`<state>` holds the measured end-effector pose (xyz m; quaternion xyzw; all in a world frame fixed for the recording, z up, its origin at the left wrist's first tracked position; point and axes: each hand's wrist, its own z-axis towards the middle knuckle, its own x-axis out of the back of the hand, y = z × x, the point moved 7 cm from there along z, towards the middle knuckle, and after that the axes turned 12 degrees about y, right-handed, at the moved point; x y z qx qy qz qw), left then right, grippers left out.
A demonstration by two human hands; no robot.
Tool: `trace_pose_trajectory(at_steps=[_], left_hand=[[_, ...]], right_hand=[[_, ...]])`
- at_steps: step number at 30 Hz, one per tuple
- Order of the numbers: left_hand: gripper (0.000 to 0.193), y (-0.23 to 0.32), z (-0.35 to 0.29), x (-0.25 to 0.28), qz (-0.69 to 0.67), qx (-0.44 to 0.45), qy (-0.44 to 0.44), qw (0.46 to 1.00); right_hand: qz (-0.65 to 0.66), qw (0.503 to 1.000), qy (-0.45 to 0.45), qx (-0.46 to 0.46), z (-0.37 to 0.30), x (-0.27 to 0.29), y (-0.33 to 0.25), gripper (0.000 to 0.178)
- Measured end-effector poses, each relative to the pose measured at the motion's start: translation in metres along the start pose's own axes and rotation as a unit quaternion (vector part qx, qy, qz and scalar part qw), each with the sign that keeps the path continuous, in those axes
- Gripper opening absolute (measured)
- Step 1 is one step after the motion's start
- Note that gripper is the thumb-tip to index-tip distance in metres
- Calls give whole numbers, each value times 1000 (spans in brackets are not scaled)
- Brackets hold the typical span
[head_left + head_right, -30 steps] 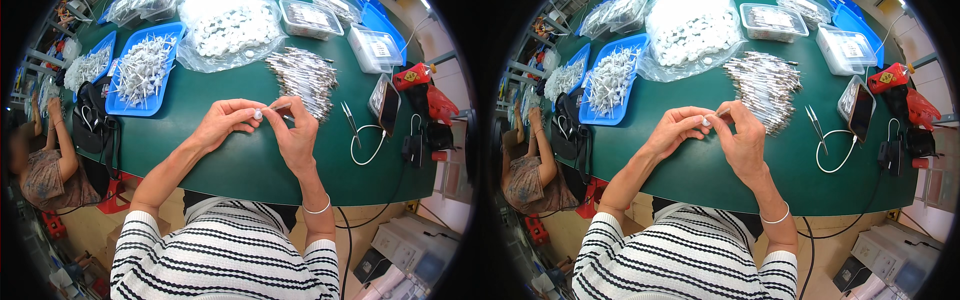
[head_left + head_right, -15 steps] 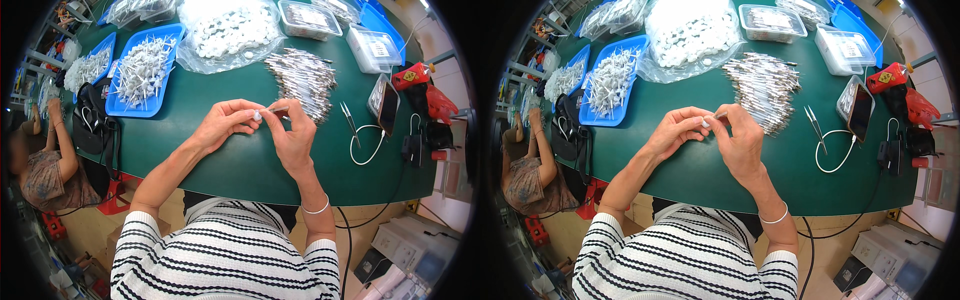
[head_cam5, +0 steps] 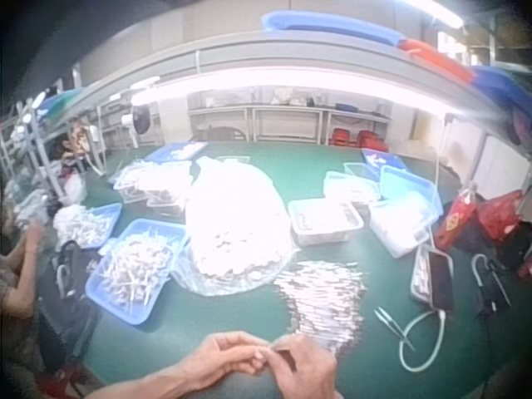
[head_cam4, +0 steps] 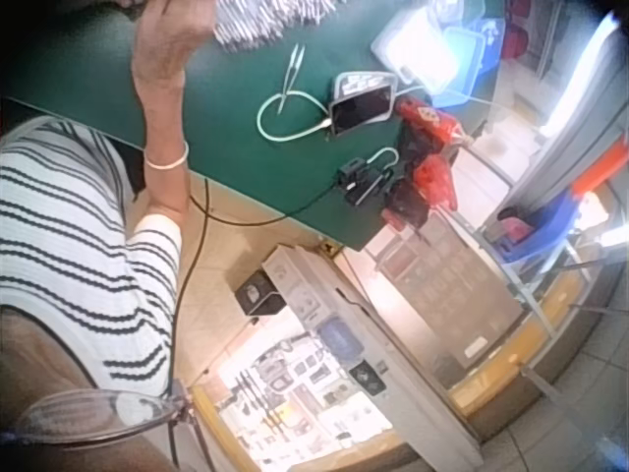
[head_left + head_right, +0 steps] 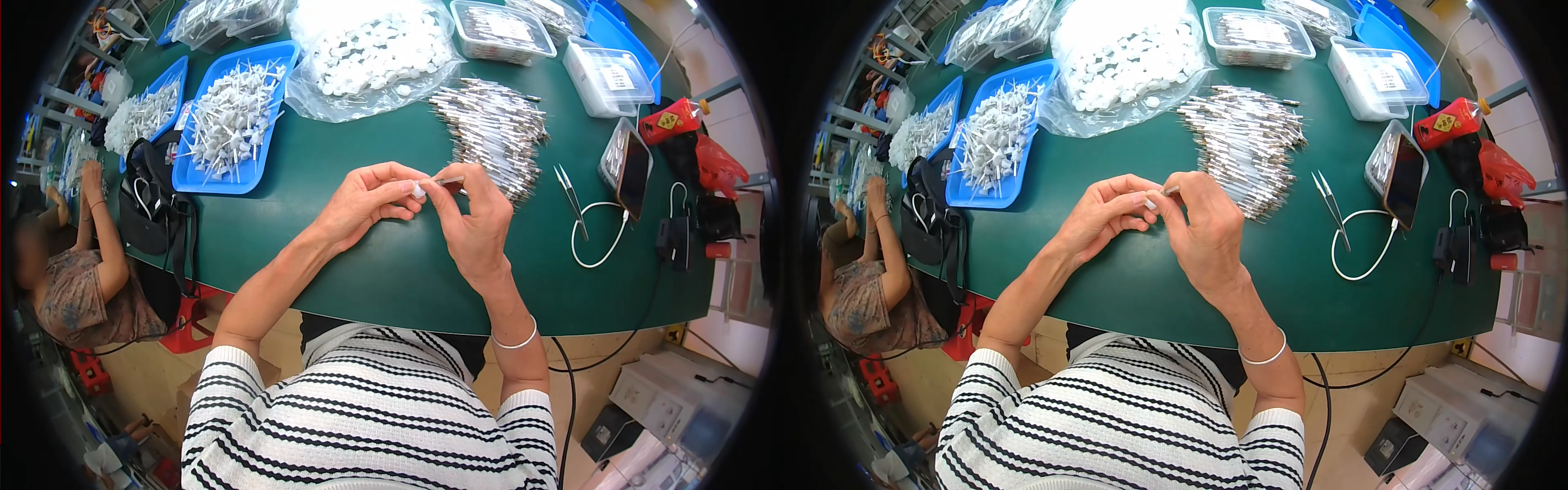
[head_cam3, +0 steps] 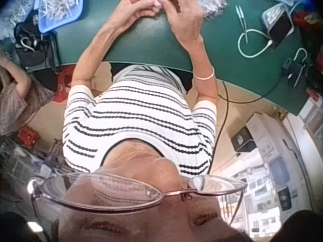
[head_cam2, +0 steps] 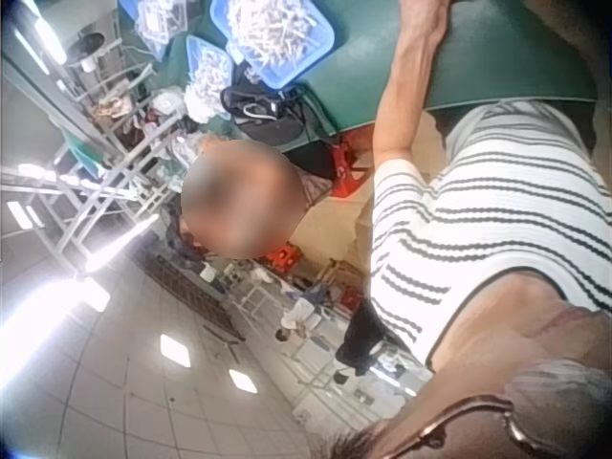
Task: The person repeatedly picks up small white plastic caps and metal rods from a green table. They insert the metal rod into the cap and place the assembled unit into a blue tray. The process is repetitive and involves handling small parts one by one.
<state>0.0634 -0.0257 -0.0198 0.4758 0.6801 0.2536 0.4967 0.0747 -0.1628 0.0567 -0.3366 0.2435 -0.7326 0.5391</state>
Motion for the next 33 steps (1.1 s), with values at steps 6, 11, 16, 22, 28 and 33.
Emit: trace_pose_trajectory(at_steps=[6,11,16,22,28,33], left_hand=[[22,-1,1,1,5,1,4,1000],[24,1,1,1,3,-9,4,1000],[25,1,1,1,9,-9,5,1000],[26,1,0,1,-2,-1,-2,1000],[27,-1,1,2,-6,5,-6,1000],[25,0,1,2,-5,4,-5,1000]], right_hand=[[12,999,-27,-19,1,-1,3,18],[78,989,-51,-115,3,-1,11,18],[67,990,-56,-110,4,0,11,17],[54,993,-51,-92,4,0,8,17],[46,995,-43,-73,4,0,6,16],[38,997,-41,-60,3,1,6,17]])
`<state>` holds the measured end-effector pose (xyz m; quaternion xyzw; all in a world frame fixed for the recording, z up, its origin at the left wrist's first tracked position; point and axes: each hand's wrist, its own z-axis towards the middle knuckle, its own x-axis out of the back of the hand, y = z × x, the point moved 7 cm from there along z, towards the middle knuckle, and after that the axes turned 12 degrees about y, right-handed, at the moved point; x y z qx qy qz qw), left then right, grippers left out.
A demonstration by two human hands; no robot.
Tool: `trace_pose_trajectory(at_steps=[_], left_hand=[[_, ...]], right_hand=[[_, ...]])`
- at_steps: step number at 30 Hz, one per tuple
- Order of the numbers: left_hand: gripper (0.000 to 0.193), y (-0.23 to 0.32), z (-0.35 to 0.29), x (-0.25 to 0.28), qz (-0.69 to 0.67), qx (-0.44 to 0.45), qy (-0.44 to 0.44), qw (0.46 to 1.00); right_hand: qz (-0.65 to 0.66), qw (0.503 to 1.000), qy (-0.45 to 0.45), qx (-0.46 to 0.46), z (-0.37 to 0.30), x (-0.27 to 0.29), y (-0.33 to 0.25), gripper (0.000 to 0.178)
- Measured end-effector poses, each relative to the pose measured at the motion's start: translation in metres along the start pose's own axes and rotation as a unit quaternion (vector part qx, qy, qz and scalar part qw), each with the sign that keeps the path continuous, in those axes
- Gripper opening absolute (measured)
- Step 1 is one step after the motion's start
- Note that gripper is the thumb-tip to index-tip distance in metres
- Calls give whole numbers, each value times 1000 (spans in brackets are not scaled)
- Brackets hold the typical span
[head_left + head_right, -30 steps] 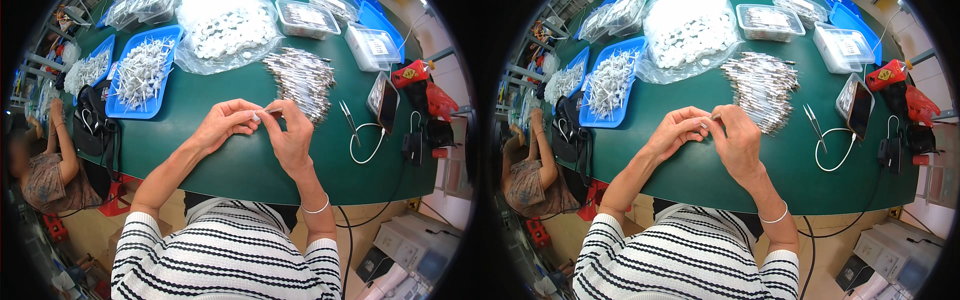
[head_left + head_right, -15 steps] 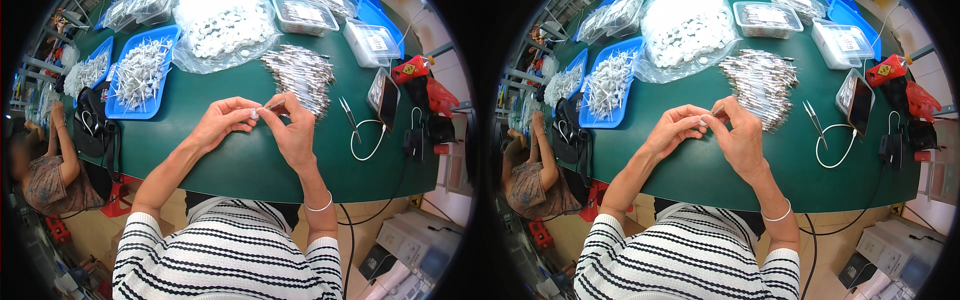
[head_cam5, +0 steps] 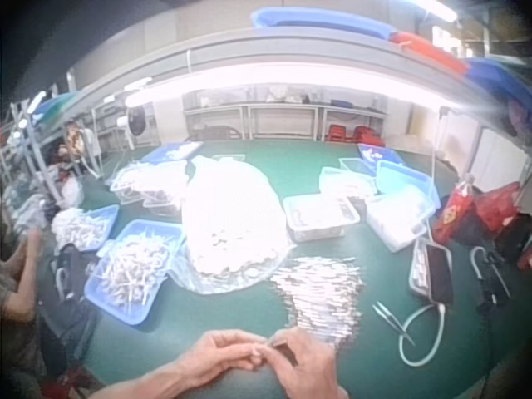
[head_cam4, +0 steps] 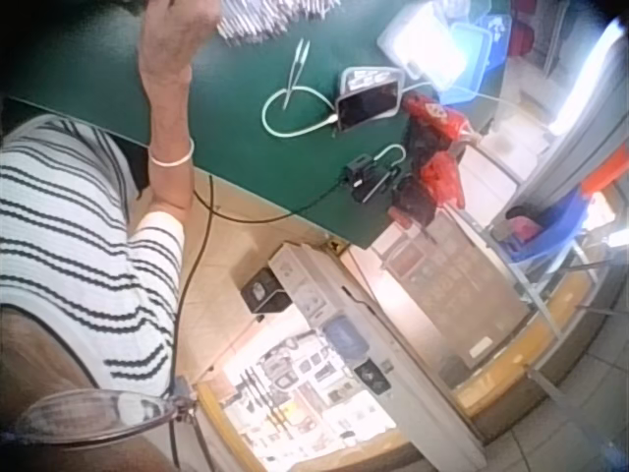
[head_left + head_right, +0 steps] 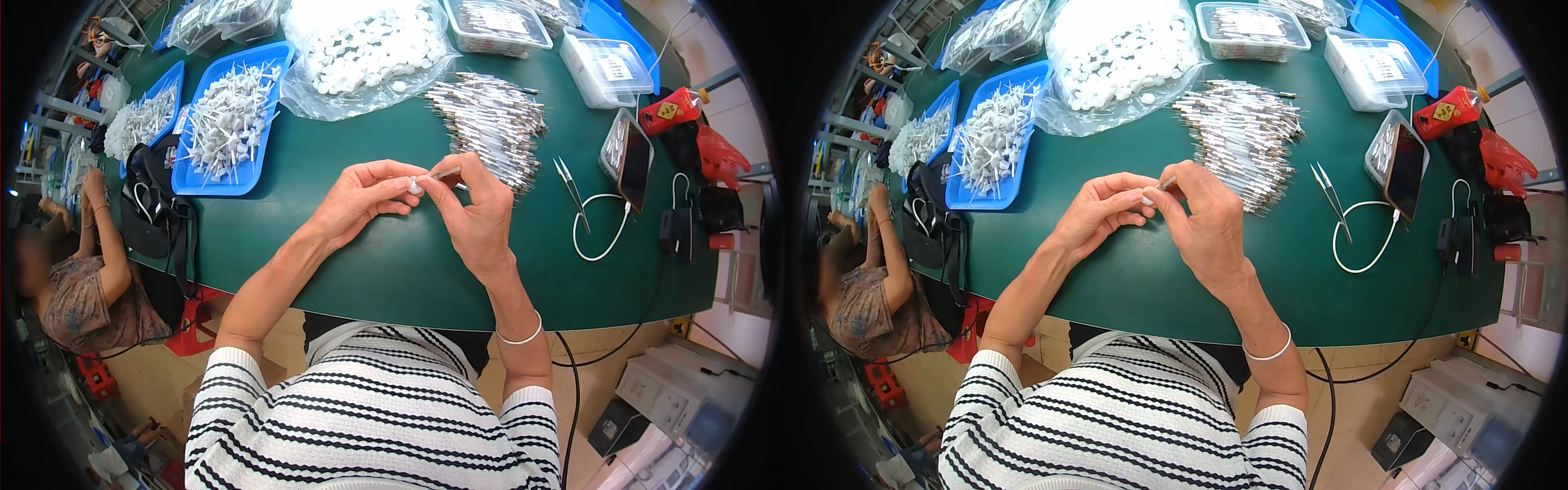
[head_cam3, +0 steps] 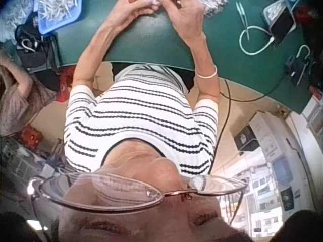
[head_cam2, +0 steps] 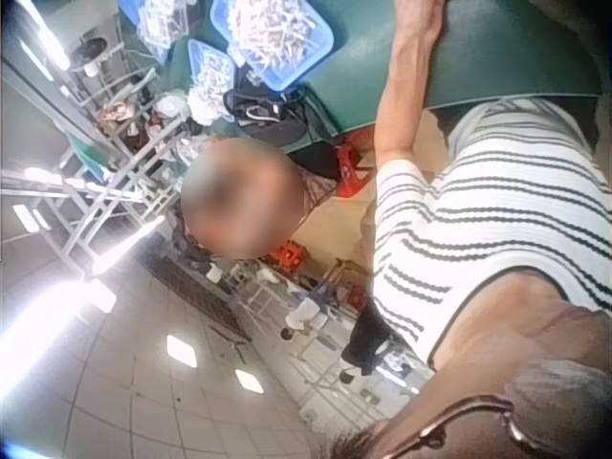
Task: The person repeatedly picks up small white plastic caps and metal rods from a green table. They insert the metal rod into the cap and place the assembled unit into a blue tray. The process is repetitive and involves handling small parts one by one.
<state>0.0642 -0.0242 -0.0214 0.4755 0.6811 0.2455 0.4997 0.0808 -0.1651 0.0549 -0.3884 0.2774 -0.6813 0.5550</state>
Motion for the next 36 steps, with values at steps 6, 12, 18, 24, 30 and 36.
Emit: trace_pose_trajectory(at_steps=[6,12,18,24,30,36], left_hand=[[25,0,0,1,7,-8,-2,1000],[25,0,0,1,20,-15,0,1000],[25,1,-1,-1,11,-6,2,1000],[26,1,-1,0,10,-7,5,1000],[26,2,-1,-1,20,-17,7,1000],[26,1,-1,-1,9,-8,6,1000]], right_hand=[[-7,1000,5,16,0,0,-2,17],[-14,1000,3,24,0,0,-2,17],[-8,1000,3,15,0,0,-1,18],[-5,1000,2,17,0,0,-1,18],[-18,1000,-8,21,0,1,0,15],[-11,1000,1,16,2,0,-2,17]])
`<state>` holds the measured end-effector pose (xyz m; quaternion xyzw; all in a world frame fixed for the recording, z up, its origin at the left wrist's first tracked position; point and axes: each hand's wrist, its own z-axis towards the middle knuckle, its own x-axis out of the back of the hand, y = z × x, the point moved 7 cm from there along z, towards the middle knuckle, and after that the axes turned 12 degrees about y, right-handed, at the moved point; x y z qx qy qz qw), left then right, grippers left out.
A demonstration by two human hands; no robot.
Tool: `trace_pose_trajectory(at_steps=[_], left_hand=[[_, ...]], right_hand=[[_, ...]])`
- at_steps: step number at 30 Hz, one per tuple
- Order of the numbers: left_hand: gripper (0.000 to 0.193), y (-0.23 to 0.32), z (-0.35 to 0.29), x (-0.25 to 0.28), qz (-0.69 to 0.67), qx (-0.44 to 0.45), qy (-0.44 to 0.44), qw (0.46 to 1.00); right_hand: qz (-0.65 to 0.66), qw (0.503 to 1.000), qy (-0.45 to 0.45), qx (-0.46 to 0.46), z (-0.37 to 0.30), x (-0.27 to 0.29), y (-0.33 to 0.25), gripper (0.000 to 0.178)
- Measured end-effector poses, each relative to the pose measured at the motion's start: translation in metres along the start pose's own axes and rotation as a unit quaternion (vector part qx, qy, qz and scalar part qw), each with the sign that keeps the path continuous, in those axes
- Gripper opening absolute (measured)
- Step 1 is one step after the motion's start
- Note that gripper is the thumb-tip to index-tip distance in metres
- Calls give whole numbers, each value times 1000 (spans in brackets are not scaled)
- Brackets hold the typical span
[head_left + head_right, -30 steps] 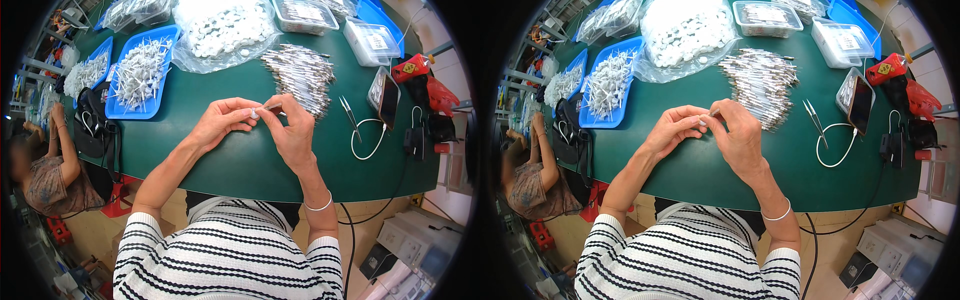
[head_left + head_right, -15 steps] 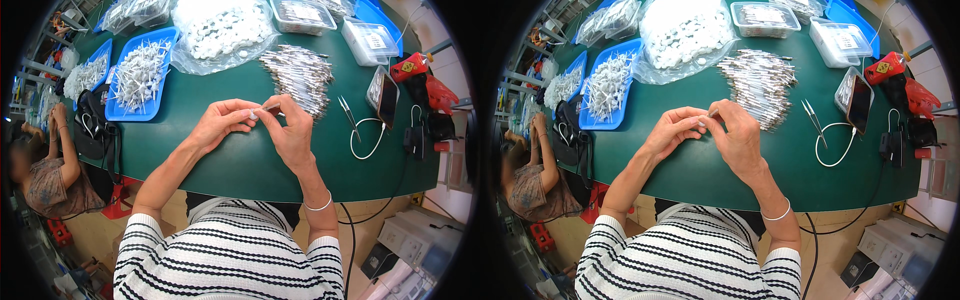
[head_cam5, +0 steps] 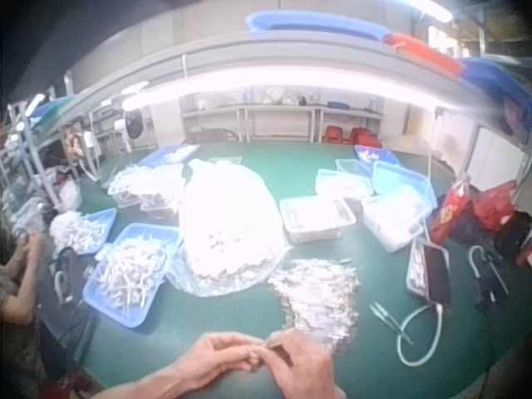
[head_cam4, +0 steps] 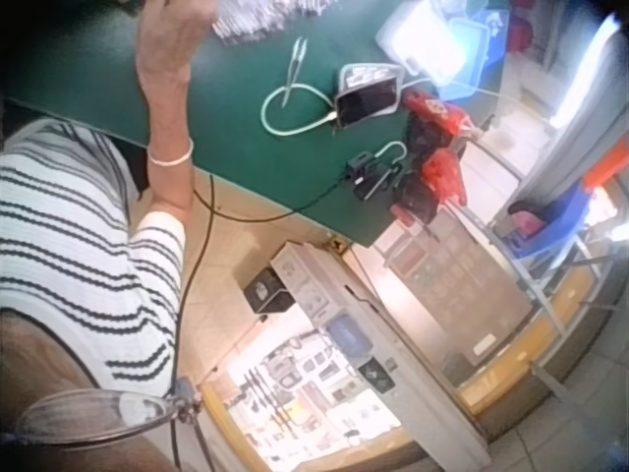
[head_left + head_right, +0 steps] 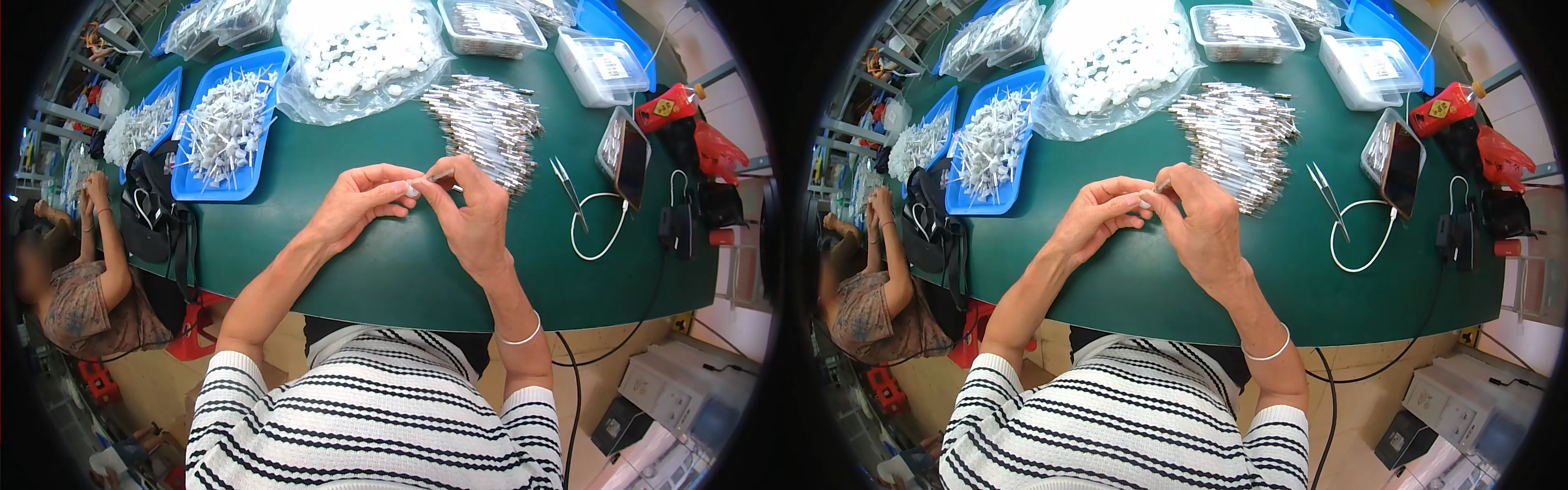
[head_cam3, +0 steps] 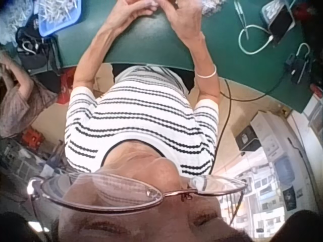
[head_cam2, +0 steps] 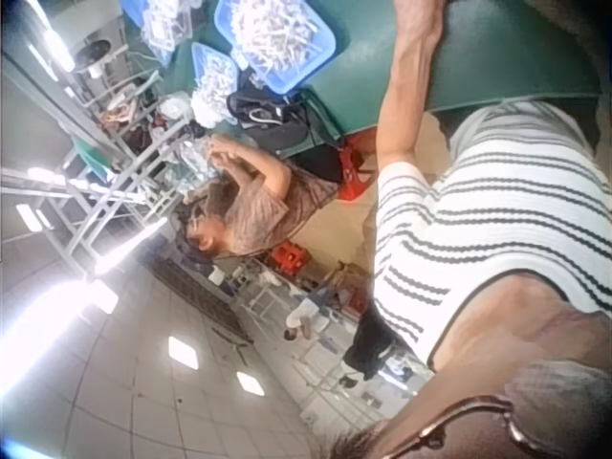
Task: The person repeatedly picks up small white plastic caps and metal rods from a green table. They insert the metal rod into the cap and place the assembled unit into a blue tray. The process is repetitive and involves handling small parts one by one.
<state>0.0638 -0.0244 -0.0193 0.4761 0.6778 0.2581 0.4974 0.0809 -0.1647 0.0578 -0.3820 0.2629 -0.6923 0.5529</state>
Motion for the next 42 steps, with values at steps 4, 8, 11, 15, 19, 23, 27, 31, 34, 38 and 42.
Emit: trace_pose_trajectory(at_steps=[4,8,11,15,19,23,27,31,34,38,42], left_hand=[[26,-2,1,1,-14,5,-1,1000],[26,-2,2,3,-17,3,1,1000],[27,0,0,1,-9,-6,4,1000],[27,-3,1,4,-11,-4,7,1000],[27,-2,1,3,-15,4,7,1000],[27,-5,2,4,-28,10,2,1000],[26,-5,2,4,-25,13,9,1000],[25,-5,2,3,-28,10,17,999],[23,-7,2,4,-24,10,14,1000],[23,-9,3,4,-28,18,13,999],[23,-8,3,3,-29,21,9,999]], right_hand=[[-1,1000,-2,-1,-1,0,1,17],[15,1000,2,-19,-1,-1,2,16],[14,1000,4,-19,-1,-1,2,16],[26,999,1,-30,-2,-2,5,16],[29,999,3,-39,-2,-2,6,16],[18,999,2,-31,-2,-1,5,17],[17,999,0,-30,-2,-2,5,17],[14,1000,-1,-24,-2,-1,4,17],[15,1000,-3,-23,-2,-2,5,17],[25,999,-1,-32,-1,-2,6,17],[22,998,-4,-54,-3,-2,9,18]])
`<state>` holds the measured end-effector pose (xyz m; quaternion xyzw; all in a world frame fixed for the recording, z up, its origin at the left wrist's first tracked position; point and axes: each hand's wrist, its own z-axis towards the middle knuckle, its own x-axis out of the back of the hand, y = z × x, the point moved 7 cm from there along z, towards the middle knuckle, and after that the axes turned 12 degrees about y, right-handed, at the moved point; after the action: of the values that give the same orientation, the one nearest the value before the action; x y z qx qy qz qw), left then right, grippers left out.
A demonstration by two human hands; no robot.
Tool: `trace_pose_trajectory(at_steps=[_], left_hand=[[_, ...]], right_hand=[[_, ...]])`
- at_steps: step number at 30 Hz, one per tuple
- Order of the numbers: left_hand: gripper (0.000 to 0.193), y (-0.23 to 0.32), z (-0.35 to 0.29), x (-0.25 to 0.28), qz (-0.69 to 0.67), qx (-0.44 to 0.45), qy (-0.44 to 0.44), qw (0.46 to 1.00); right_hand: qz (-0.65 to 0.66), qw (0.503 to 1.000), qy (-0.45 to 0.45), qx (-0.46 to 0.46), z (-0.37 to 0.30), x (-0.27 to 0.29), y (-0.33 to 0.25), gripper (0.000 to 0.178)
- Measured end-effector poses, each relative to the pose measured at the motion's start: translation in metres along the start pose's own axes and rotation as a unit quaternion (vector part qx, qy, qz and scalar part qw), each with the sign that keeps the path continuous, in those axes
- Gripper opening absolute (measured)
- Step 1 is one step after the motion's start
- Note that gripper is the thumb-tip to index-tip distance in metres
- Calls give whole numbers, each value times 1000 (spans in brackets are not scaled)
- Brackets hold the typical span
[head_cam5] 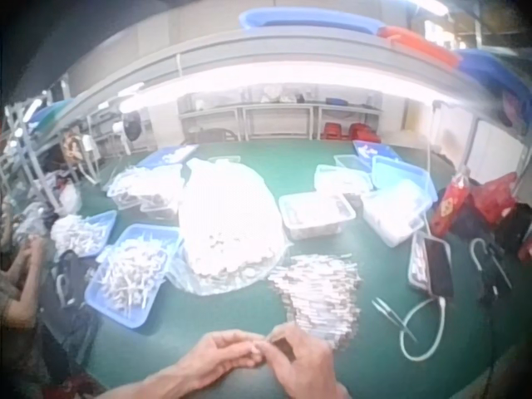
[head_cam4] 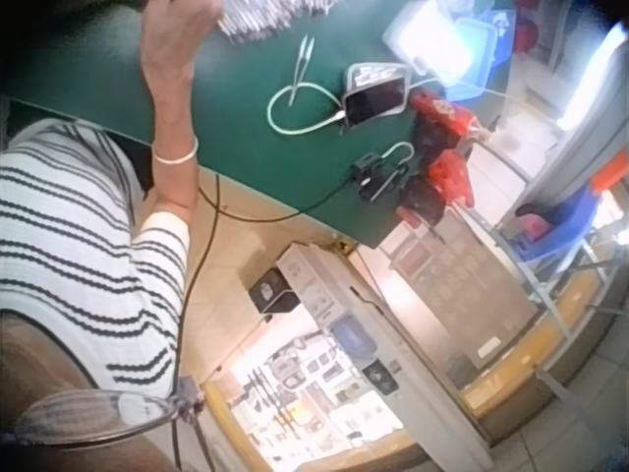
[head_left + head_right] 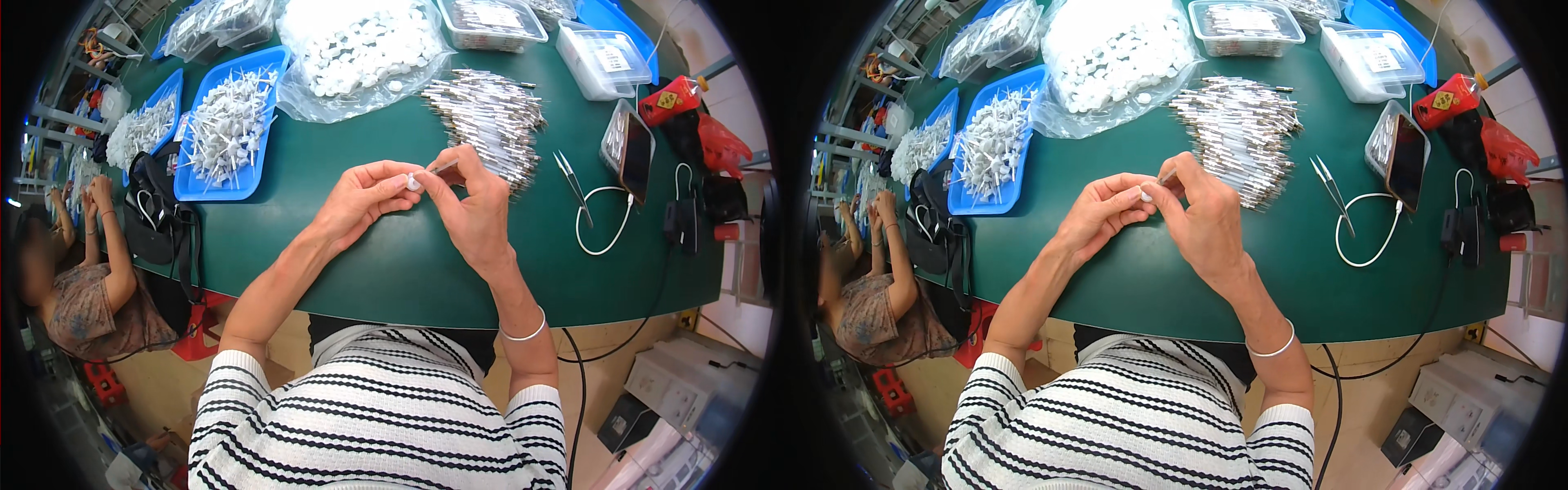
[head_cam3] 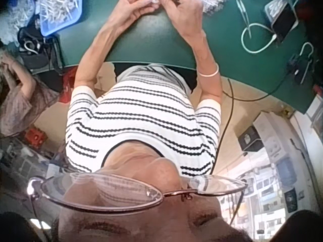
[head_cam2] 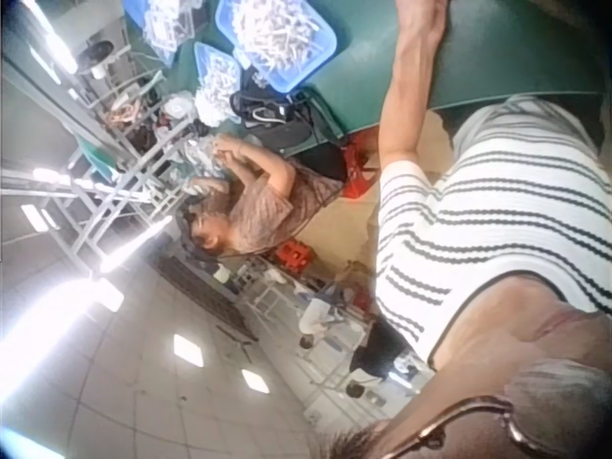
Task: The person repeatedly picks up small white plastic caps and metal rods from a green table. They insert the metal rod into the cap and place the assembled unit into a blue tray. The process is repetitive and involves handling small parts one by one.
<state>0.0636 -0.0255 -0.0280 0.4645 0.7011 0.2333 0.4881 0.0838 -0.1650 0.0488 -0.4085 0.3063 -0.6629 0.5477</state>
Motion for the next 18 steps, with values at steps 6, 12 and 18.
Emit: trace_pose_trajectory(at_steps=[6,12,18], left_hand=[[22,0,0,-1,-1,1,6,1000],[22,-2,-2,-2,-13,11,3,1000],[21,-5,-1,-1,-22,19,5,1000]], right_hand=[[-4,1000,0,7,0,-1,-1,19],[4,1000,-1,-7,0,-1,0,20],[5,1000,-4,-9,0,-2,0,20]])
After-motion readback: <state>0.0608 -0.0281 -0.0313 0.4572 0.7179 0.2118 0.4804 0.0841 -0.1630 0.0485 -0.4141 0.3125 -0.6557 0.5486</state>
